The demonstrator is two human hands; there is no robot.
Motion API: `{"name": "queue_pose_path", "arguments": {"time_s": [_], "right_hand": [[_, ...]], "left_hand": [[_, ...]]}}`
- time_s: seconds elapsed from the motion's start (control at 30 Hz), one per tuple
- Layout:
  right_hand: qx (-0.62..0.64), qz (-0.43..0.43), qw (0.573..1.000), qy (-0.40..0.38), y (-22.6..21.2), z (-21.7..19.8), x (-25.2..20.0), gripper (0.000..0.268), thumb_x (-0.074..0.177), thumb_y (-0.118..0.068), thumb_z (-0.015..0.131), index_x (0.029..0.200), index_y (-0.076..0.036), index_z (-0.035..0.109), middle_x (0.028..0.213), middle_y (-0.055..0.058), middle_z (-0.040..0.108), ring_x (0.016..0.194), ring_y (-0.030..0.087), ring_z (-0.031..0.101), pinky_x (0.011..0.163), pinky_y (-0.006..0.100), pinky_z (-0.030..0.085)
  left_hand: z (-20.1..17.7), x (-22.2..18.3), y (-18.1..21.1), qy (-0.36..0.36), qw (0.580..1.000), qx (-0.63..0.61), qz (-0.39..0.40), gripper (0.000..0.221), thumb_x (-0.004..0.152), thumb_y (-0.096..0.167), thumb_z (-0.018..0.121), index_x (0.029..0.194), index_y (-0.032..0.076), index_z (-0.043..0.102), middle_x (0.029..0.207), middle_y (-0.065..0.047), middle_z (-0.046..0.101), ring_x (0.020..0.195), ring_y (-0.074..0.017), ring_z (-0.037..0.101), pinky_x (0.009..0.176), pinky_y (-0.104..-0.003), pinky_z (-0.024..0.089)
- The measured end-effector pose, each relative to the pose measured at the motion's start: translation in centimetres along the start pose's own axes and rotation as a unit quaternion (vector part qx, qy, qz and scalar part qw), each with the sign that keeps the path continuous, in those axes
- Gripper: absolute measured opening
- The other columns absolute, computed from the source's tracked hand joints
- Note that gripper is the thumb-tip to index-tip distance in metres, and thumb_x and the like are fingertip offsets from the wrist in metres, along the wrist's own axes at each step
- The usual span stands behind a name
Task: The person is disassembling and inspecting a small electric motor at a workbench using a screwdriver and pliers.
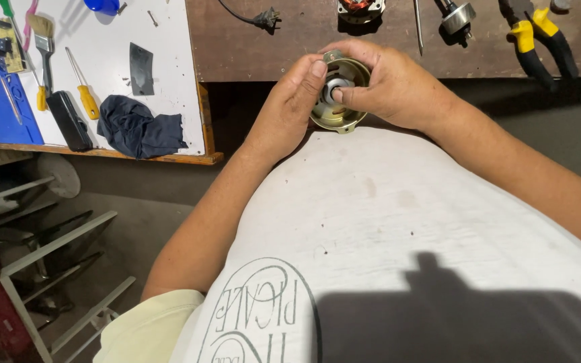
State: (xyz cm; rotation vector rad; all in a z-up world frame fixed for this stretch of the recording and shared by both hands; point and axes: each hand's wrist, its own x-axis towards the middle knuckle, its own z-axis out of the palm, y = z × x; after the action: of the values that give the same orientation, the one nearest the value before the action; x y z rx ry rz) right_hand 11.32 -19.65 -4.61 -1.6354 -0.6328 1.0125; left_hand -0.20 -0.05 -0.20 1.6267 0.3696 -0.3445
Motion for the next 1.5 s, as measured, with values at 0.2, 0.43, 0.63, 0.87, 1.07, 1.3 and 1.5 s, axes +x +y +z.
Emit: {"name": "queue_pose_path", "arguments": {"time_s": [0.2, 0.43, 0.63, 0.87, 1.07, 1.3, 1.5], "right_hand": [[0.026, 0.051, 0.998, -0.036, -0.7, -0.1, -0.4, 0.071, 0.102, -0.011, 0.080, 0.169, -0.020, 0.059, 0.129, -0.003, 0.078, 0.114, 0.011, 0.074, 0.099, 0.029, 0.061], [0.136, 0.027, 0.989, -0.053, 1.4, -0.1, -0.2, 0.078, 0.100, -0.002, 0.074, 0.174, -0.012, 0.051, 0.139, 0.008, 0.074, 0.126, 0.020, 0.075, 0.107, 0.034, 0.065], [0.168, 0.019, 0.984, -0.060, 1.8, -0.3, -0.7, 0.076, 0.103, -0.007, 0.069, 0.176, -0.004, 0.048, 0.143, 0.012, 0.075, 0.128, 0.023, 0.075, 0.112, 0.036, 0.062], [0.177, 0.055, 0.982, -0.041, 1.3, 0.1, -0.9, 0.073, 0.104, -0.012, 0.070, 0.174, -0.004, 0.053, 0.139, 0.012, 0.077, 0.124, 0.023, 0.076, 0.110, 0.036, 0.064], [0.162, 0.091, 0.982, -0.021, 1.4, 0.5, -0.9, 0.062, 0.106, -0.017, 0.068, 0.167, -0.006, 0.062, 0.138, 0.012, 0.082, 0.123, 0.024, 0.080, 0.108, 0.035, 0.066], [0.204, 0.020, 0.978, 0.041, 3.4, 1.7, -1.4, 0.061, 0.102, -0.002, 0.083, 0.162, -0.001, 0.072, 0.123, 0.015, 0.083, 0.113, 0.020, 0.078, 0.111, 0.042, 0.067], [0.179, 0.022, 0.982, 0.059, 2.4, 2.0, -1.7, 0.056, 0.099, -0.001, 0.087, 0.154, -0.002, 0.077, 0.114, 0.010, 0.082, 0.106, 0.016, 0.074, 0.106, 0.038, 0.066]], "left_hand": [[-0.1, 0.2, 0.5, -0.002, 0.999, 0.026, -0.020, 0.062, 0.115, 0.066, 0.042, 0.138, 0.017, 0.071, 0.115, 0.005, 0.072, 0.105, -0.0086, 0.067, 0.094, -0.028, 0.056], [0.1, 0.2, 2.0, 0.000, 0.998, 0.014, -0.068, 0.073, 0.108, 0.071, 0.041, 0.146, 0.017, 0.073, 0.123, 0.002, 0.080, 0.113, -0.0114, 0.077, 0.101, -0.030, 0.063], [0.3, 0.7, 0.8, -0.007, 0.981, -0.146, -0.127, 0.071, 0.106, 0.067, 0.051, 0.148, 0.012, 0.070, 0.113, -0.008, 0.081, 0.097, -0.0200, 0.080, 0.082, -0.034, 0.070], [0.3, 1.0, -0.3, -0.020, 0.974, -0.192, -0.120, 0.073, 0.104, 0.070, 0.053, 0.140, 0.009, 0.074, 0.104, -0.007, 0.081, 0.088, -0.0193, 0.077, 0.069, -0.031, 0.061], [0.6, 1.0, -0.7, 0.024, 0.965, -0.212, -0.152, 0.062, 0.110, 0.058, 0.052, 0.124, 0.003, 0.076, 0.098, -0.015, 0.081, 0.086, -0.0284, 0.081, 0.065, -0.038, 0.068], [1.3, -0.8, -2.3, 0.065, 0.997, -0.015, 0.035, 0.063, 0.128, 0.059, 0.044, 0.155, 0.015, 0.079, 0.139, -0.016, 0.086, 0.139, -0.0264, 0.078, 0.129, -0.054, 0.058], [1.5, -0.6, -3.9, 0.096, 0.989, 0.057, 0.095, 0.053, 0.131, 0.050, 0.043, 0.152, 0.014, 0.077, 0.120, -0.016, 0.086, 0.121, -0.0217, 0.079, 0.114, -0.052, 0.065]]}}
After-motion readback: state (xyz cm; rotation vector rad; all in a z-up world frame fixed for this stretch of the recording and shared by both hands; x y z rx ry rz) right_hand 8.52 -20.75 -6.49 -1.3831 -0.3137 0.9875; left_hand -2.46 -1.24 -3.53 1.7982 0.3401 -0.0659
